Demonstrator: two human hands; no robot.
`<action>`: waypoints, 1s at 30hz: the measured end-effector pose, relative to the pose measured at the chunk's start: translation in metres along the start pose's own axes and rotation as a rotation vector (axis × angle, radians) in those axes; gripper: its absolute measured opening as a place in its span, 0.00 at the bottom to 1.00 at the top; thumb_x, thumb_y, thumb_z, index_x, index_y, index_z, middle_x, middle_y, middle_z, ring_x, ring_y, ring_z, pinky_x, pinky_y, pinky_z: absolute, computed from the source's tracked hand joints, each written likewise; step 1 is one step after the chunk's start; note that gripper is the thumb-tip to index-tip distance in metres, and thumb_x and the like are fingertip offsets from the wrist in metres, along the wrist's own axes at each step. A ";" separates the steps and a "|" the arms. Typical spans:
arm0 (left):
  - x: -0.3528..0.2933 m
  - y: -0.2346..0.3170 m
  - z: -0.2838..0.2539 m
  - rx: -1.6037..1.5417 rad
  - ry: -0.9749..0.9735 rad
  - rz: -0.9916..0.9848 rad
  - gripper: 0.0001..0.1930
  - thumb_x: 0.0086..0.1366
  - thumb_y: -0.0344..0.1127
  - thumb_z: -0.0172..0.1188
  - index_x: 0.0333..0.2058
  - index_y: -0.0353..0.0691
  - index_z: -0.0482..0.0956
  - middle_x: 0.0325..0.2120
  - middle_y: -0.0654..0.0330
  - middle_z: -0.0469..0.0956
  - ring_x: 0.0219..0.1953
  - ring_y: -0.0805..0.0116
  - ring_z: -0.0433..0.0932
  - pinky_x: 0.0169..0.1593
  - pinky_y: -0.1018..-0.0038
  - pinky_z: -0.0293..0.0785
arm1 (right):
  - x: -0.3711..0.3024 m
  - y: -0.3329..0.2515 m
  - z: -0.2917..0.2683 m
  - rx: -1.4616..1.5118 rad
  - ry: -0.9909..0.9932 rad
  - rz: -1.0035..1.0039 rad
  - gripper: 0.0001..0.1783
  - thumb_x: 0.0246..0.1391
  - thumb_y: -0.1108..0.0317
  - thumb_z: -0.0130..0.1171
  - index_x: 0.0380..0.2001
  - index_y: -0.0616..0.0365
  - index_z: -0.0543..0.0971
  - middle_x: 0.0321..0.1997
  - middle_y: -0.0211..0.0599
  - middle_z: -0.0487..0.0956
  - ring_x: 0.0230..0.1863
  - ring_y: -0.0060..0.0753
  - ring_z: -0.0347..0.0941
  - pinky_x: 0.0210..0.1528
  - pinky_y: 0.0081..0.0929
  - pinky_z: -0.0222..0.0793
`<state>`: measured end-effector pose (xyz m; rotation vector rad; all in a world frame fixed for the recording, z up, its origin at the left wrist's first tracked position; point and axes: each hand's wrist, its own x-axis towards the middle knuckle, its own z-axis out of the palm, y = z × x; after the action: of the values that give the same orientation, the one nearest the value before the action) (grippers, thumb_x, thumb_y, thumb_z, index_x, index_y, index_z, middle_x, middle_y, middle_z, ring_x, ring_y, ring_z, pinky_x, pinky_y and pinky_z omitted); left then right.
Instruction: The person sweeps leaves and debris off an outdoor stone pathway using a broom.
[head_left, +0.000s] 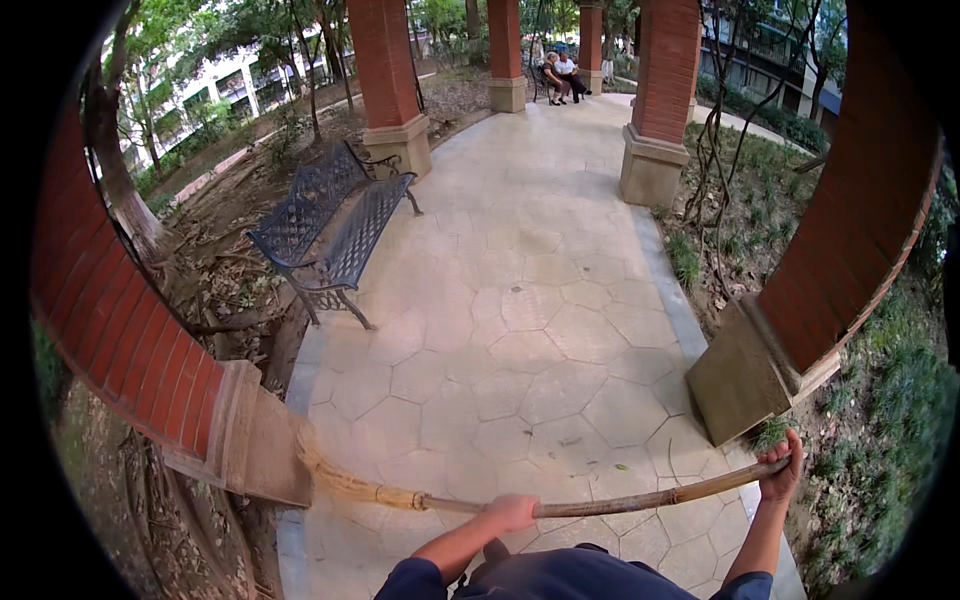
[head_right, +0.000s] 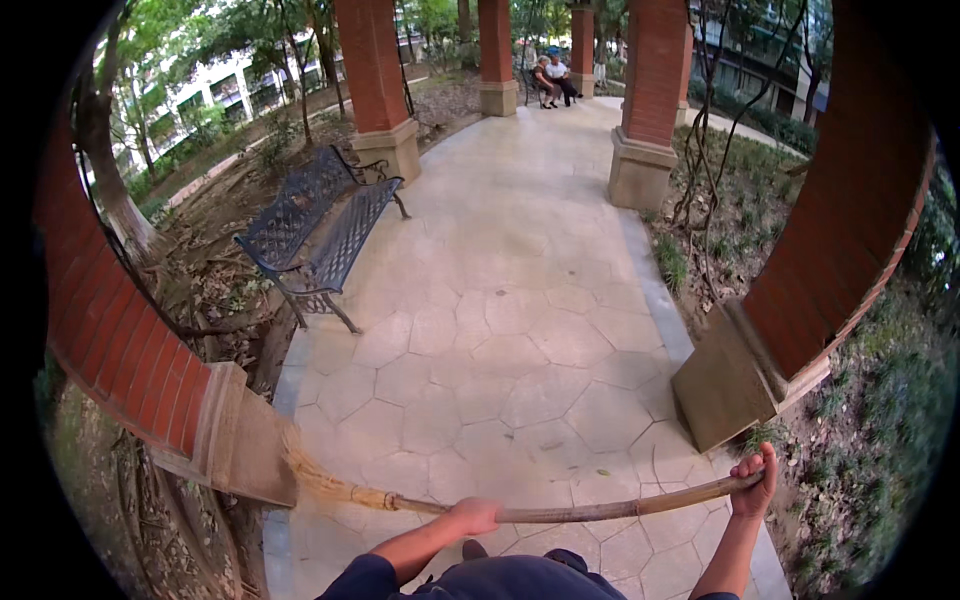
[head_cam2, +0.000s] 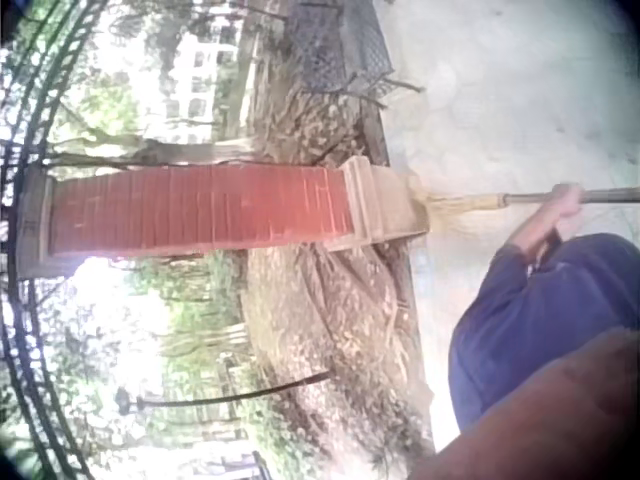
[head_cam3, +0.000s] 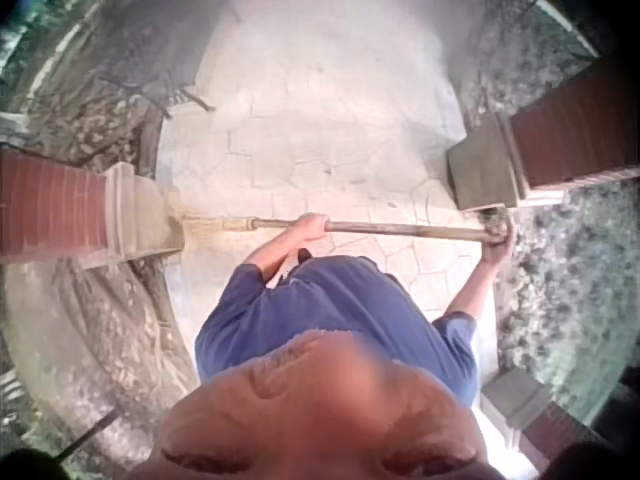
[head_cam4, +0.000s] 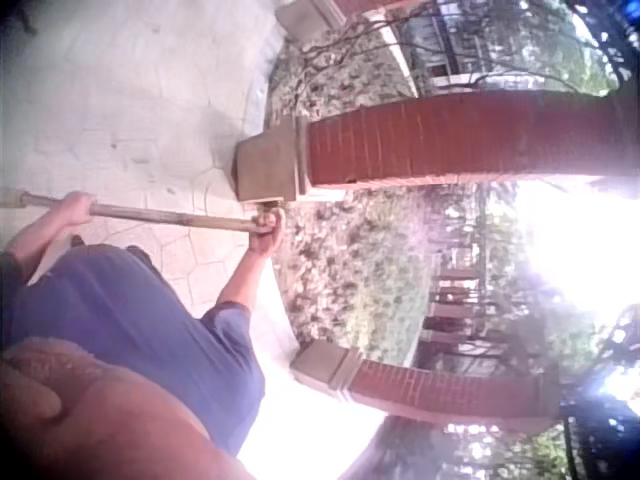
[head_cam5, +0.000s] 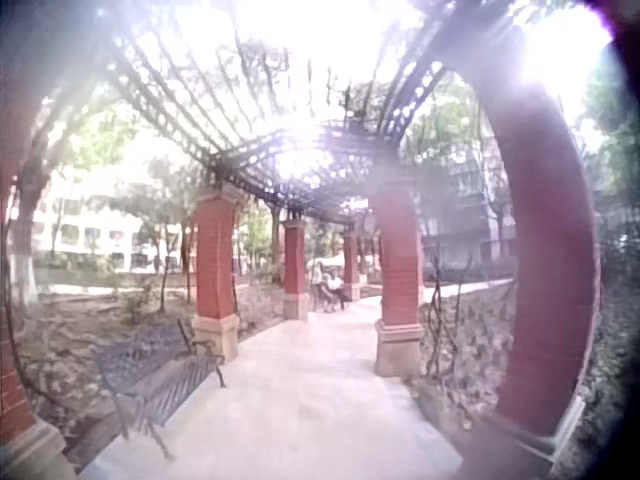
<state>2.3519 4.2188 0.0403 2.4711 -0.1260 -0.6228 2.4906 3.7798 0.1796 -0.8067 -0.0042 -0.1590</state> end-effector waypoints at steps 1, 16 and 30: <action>0.003 -0.010 -0.008 0.041 0.002 0.031 0.10 0.49 0.38 0.52 0.31 0.43 0.71 0.27 0.51 0.75 0.31 0.50 0.73 0.33 0.58 0.68 | -0.003 0.004 0.006 -0.006 0.007 0.000 0.13 0.54 0.56 0.48 0.40 0.47 0.71 0.18 0.19 0.63 0.18 0.18 0.58 0.23 0.21 0.61; 0.038 -0.105 -0.144 0.068 -0.037 -0.005 0.14 0.48 0.37 0.53 0.35 0.44 0.72 0.33 0.53 0.75 0.38 0.53 0.73 0.38 0.59 0.68 | 0.064 0.163 0.036 0.105 0.279 0.141 0.10 0.52 0.56 0.52 0.23 0.47 0.67 0.16 0.21 0.60 0.17 0.19 0.57 0.24 0.23 0.61; 0.141 -0.135 -0.261 0.226 -0.166 0.275 0.14 0.47 0.37 0.52 0.34 0.40 0.72 0.27 0.50 0.75 0.31 0.50 0.74 0.33 0.58 0.69 | 0.102 0.150 0.082 0.092 0.239 -0.141 0.11 0.53 0.57 0.51 0.23 0.48 0.69 0.16 0.21 0.61 0.17 0.15 0.58 0.22 0.18 0.61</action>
<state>2.5905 4.4340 0.0954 2.5473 -0.6207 -0.7242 2.6176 3.9265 0.1349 -0.6914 0.1567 -0.3850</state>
